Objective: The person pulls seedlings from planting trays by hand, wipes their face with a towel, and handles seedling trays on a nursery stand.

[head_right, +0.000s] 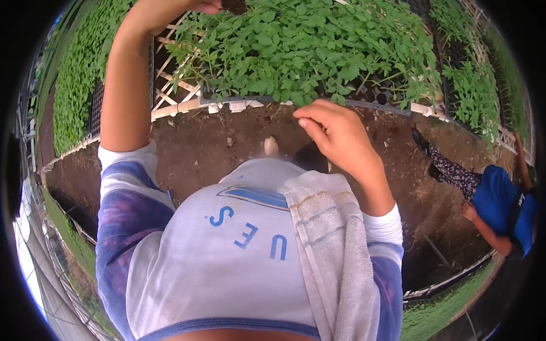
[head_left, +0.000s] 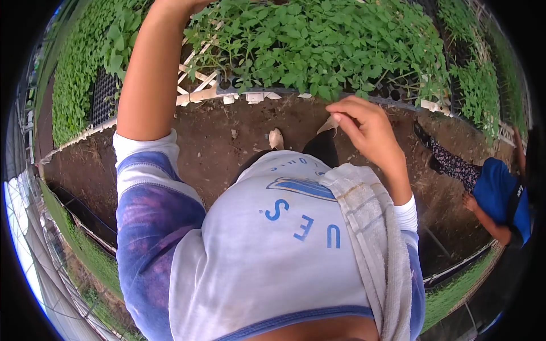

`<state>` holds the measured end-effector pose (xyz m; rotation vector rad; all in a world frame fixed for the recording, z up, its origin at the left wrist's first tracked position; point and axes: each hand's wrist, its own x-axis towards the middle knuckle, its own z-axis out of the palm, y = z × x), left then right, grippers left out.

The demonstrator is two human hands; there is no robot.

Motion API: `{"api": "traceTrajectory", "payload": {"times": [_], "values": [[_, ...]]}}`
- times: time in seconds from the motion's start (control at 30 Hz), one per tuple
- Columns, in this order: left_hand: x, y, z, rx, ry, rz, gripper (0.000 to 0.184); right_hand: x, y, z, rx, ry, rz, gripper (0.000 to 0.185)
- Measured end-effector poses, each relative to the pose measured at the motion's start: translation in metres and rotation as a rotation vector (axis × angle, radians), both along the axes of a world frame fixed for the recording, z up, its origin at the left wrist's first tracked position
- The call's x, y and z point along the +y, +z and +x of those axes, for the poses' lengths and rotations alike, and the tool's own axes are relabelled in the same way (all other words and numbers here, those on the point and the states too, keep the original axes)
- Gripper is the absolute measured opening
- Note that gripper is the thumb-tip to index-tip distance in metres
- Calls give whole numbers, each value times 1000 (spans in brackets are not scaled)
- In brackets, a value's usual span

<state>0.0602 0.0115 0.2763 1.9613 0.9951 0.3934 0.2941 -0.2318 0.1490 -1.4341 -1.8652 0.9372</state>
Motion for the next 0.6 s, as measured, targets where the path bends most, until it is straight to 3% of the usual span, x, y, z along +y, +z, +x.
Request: {"api": "traceTrajectory", "payload": {"times": [0.07, 0.1, 0.17, 0.27, 0.4, 0.53, 0.6], "values": [[-30, -11, -53, 81, 165, -67, 9, 2, -28, -54, -45, 231, -53, 19], [-21, -51, -97, -40, 83, 6, 15, 5, -46, -79, -45, 315, -110, 20], [-56, -63, -131, -51, 222, -27, 15, 13, -80, -120, -60, 401, -73, 25], [-82, -114, -170, -65, 396, -117, 16, 32, -102, -160, -164, 352, 16, 35], [-100, -182, -170, -67, 442, -235, 14, 48, -121, -171, -293, 271, 77, 44], [-99, -239, -155, -104, 424, -152, 15, 43, -118, -173, -282, 244, -48, 46], [-97, -254, -147, 81, 393, 129, 15, 41, -121, -177, -250, 208, -67, 48]]}}
